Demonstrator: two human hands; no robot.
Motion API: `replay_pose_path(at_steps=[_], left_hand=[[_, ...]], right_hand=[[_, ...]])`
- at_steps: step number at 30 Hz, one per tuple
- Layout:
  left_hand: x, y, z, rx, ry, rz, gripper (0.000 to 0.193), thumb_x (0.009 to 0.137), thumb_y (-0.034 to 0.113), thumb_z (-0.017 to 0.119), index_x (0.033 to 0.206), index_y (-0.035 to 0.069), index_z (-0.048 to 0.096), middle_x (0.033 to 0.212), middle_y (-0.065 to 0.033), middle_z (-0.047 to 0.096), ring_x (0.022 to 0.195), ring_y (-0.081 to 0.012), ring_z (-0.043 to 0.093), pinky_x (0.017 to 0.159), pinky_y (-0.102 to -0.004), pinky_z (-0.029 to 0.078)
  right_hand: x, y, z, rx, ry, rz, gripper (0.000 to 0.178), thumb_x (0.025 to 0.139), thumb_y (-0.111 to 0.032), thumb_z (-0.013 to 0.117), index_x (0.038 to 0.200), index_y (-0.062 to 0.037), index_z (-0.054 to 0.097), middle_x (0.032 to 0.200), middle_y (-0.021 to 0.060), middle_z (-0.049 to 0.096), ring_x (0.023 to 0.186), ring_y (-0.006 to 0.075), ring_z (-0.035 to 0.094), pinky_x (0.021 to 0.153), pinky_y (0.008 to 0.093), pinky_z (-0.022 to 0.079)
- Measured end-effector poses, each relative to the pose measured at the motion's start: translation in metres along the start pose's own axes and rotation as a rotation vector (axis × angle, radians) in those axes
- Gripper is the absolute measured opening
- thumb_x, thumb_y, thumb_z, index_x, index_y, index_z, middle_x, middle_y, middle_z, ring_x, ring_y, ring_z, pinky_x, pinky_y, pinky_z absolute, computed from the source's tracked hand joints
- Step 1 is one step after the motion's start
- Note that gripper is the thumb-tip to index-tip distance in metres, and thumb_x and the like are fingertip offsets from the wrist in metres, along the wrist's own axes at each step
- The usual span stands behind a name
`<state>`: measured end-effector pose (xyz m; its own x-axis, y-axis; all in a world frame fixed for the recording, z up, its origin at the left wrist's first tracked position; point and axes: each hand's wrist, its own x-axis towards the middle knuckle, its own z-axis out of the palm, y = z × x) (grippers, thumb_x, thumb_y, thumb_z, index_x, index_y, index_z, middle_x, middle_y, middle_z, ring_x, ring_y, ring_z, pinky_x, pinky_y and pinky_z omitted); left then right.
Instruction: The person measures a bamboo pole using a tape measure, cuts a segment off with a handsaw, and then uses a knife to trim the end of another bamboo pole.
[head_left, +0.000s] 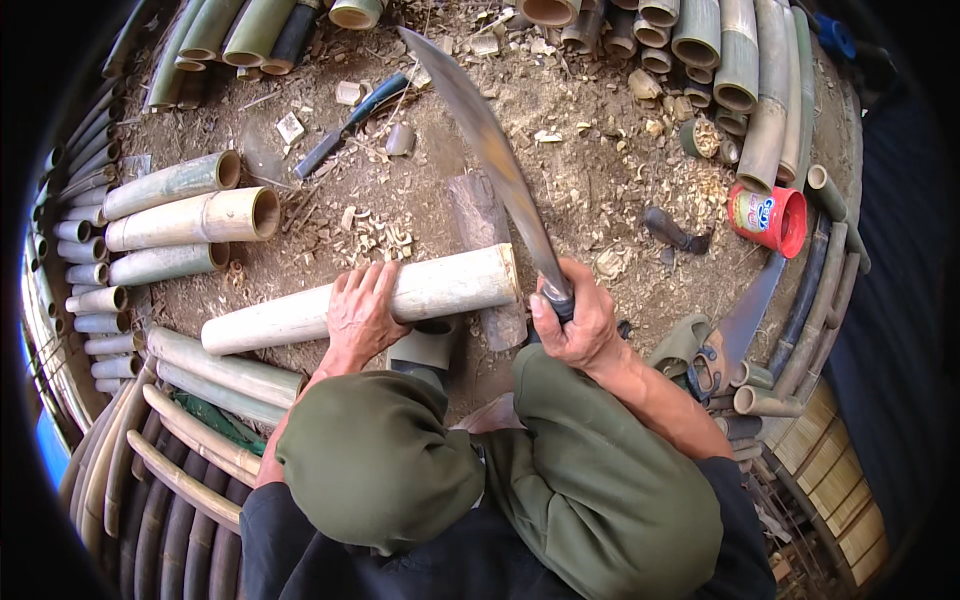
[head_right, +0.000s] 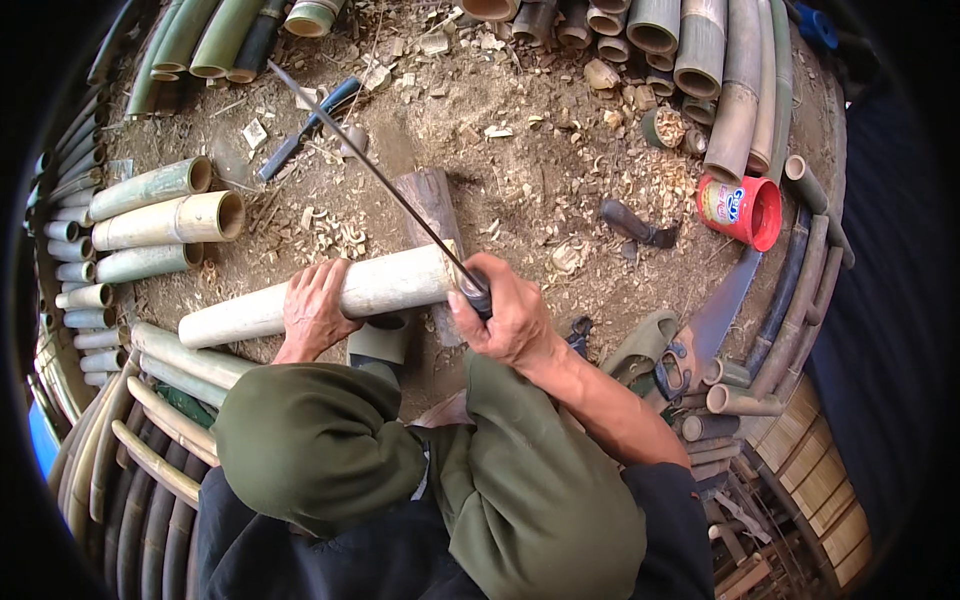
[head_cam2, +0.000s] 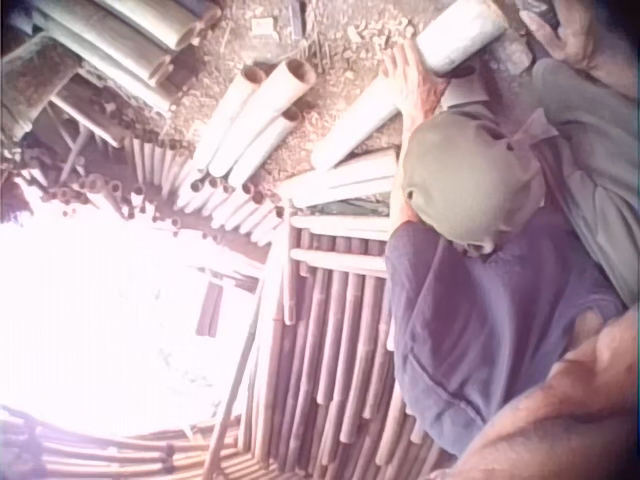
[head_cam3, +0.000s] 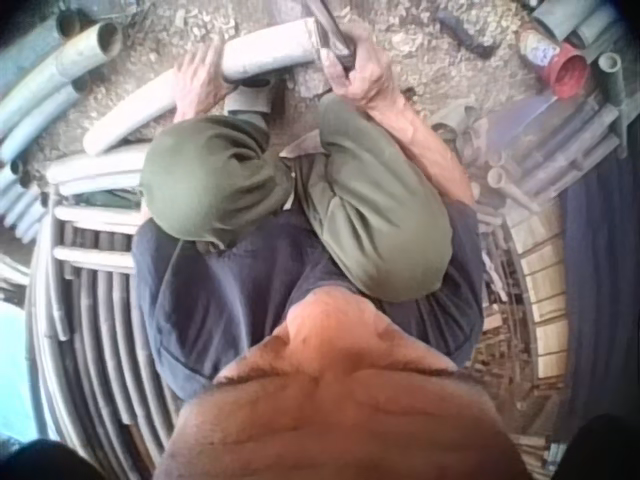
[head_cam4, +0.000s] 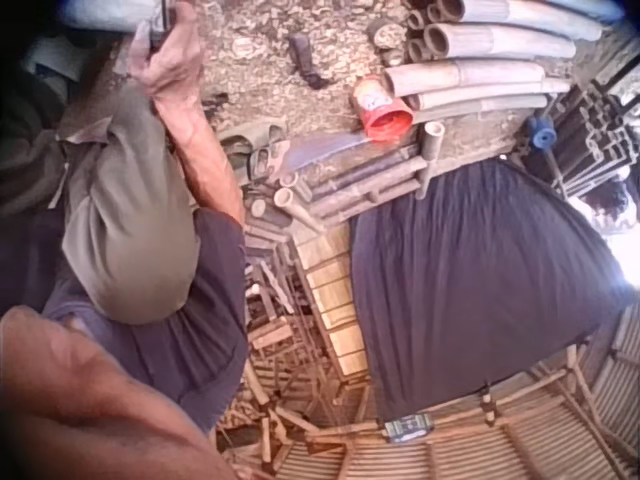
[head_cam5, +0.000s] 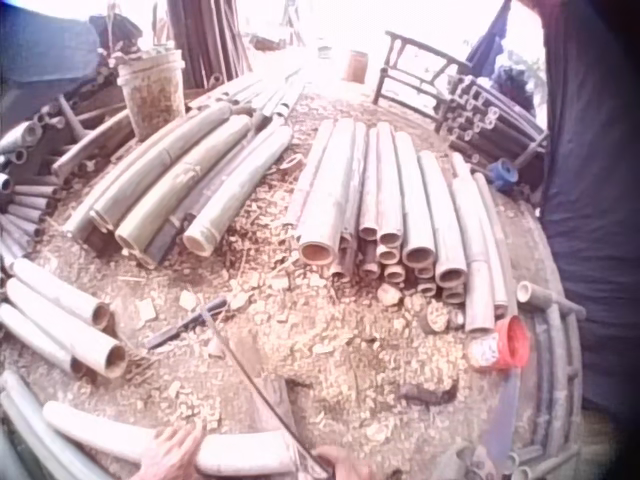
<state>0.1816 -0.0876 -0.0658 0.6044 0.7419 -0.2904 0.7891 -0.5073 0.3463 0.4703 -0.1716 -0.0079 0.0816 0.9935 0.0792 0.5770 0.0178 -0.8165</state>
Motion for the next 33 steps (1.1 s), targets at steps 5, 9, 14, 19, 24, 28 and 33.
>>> replay_pose_path(at_steps=[5, 9, 14, 19, 24, 28, 33], left_hand=[[-0.013, 0.005, 0.013, 0.066, 0.123, 0.015, 0.094, 0.051, 0.029, 0.091, 0.133, 0.009, 0.051, 0.121, -0.0098, 0.060, 0.114, -0.0281, 0.056, 0.100, -0.0438, 0.041], [-0.001, 0.002, -0.019, -0.037, -0.119, 0.041, 0.089, 0.059, 0.034, 0.087, 0.135, 0.007, 0.049, 0.121, -0.0123, 0.058, 0.113, -0.0312, 0.055, 0.100, -0.0459, 0.041], [0.022, -0.013, -0.017, -0.020, -0.321, -0.001, 0.090, 0.050, 0.038, 0.089, 0.129, 0.008, 0.056, 0.118, -0.0147, 0.054, 0.113, -0.0369, 0.055, 0.103, -0.0476, 0.043], [0.018, -0.013, -0.011, -0.123, -0.301, -0.059, 0.085, 0.052, 0.034, 0.087, 0.127, 0.008, 0.057, 0.115, -0.0149, 0.058, 0.111, -0.0348, 0.058, 0.096, -0.0451, 0.049], [0.017, -0.018, -0.008, -0.134, -0.322, -0.014, 0.083, 0.053, 0.033, 0.086, 0.126, 0.009, 0.055, 0.108, -0.0148, 0.064, 0.103, -0.0335, 0.062, 0.094, -0.0443, 0.050], [0.015, -0.017, -0.007, -0.149, -0.307, -0.043, 0.081, 0.054, 0.033, 0.085, 0.125, 0.008, 0.055, 0.108, -0.0143, 0.064, 0.102, -0.0336, 0.063, 0.093, -0.0445, 0.050], [0.008, -0.008, -0.006, -0.062, -0.161, 0.000, 0.080, 0.053, 0.032, 0.086, 0.122, 0.007, 0.054, 0.106, -0.0119, 0.062, 0.106, -0.0310, 0.060, 0.094, -0.0448, 0.048]], right_hand=[[-0.023, 0.038, 0.004, -0.254, -0.387, 0.411, 0.031, 0.094, -0.024, 0.063, 0.108, 0.0005, 0.049, 0.077, 0.0266, 0.065, 0.065, 0.0450, 0.067, 0.059, 0.0493, 0.054], [-0.019, 0.035, 0.003, -0.188, -0.322, 0.406, 0.033, 0.095, -0.026, 0.062, 0.114, -0.0013, 0.050, 0.083, 0.0276, 0.066, 0.073, 0.0477, 0.066, 0.063, 0.0519, 0.053], [-0.013, 0.014, -0.003, -0.113, -0.227, 0.334, 0.038, 0.095, -0.027, 0.063, 0.117, 0.0010, 0.053, 0.091, 0.0273, 0.066, 0.075, 0.0446, 0.068, 0.063, 0.0483, 0.054], [-0.007, -0.007, 0.002, -0.085, -0.053, 0.029, 0.034, 0.095, -0.024, 0.063, 0.111, 0.0048, 0.053, 0.084, 0.0248, 0.066, 0.069, 0.0360, 0.071, 0.059, 0.0427, 0.056], [-0.015, 0.030, 0.003, -0.192, -0.372, 0.420, 0.029, 0.094, -0.020, 0.062, 0.111, -0.0002, 0.049, 0.078, 0.0258, 0.064, 0.068, 0.0457, 0.067, 0.059, 0.0510, 0.054], [-0.001, -0.011, -0.001, 0.002, -0.047, 0.091, 0.033, 0.092, -0.018, 0.066, 0.114, 0.0030, 0.052, 0.083, 0.0250, 0.064, 0.067, 0.0408, 0.068, 0.059, 0.0440, 0.055], [-0.020, 0.034, 0.009, -0.384, -0.459, 0.405, 0.033, 0.095, -0.021, 0.062, 0.112, 0.0045, 0.051, 0.080, 0.0255, 0.065, 0.069, 0.0392, 0.070, 0.057, 0.0435, 0.055]])
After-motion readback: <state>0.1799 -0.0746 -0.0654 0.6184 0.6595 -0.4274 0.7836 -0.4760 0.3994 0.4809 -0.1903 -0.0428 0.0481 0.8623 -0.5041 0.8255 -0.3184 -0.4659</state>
